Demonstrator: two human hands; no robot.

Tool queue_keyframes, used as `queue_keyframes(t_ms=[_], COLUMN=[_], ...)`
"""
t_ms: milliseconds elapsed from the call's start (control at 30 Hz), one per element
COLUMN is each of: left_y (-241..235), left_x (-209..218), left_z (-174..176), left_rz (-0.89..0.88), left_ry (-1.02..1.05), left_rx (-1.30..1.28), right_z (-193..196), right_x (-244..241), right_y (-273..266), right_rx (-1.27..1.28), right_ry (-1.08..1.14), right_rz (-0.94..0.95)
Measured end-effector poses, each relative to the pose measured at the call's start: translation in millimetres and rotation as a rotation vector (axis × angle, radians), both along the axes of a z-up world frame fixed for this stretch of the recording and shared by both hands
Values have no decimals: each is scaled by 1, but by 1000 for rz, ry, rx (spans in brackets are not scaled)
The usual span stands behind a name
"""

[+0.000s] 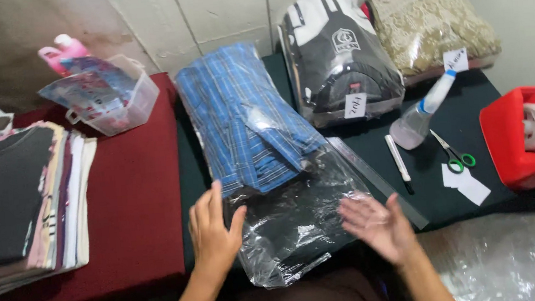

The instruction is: Pack folded clothes into plastic bags and seal them using a ruler and tape.

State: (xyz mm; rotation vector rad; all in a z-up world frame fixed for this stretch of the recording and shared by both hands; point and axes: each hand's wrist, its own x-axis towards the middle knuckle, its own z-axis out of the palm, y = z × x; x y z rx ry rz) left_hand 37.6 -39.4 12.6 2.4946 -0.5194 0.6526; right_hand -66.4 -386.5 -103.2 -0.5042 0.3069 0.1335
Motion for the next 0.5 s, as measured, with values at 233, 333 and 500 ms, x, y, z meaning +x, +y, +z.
queue_keyframes(t_ms=[233,333,500], left_y=[-136,-200,-270], left_x=[97,129,147], left_z=[6,-37,-54], left_rz=[-623,-778,-683], left_ry=[9,106,555], left_rx=[294,515,1249], right_z=[-40,-97,-129], right_x=[-26,-30,-40], right_y=[86,92,72], right_rx=[-340,-396,-429], right_ry=[117,77,73], right_rz=[286,381,414])
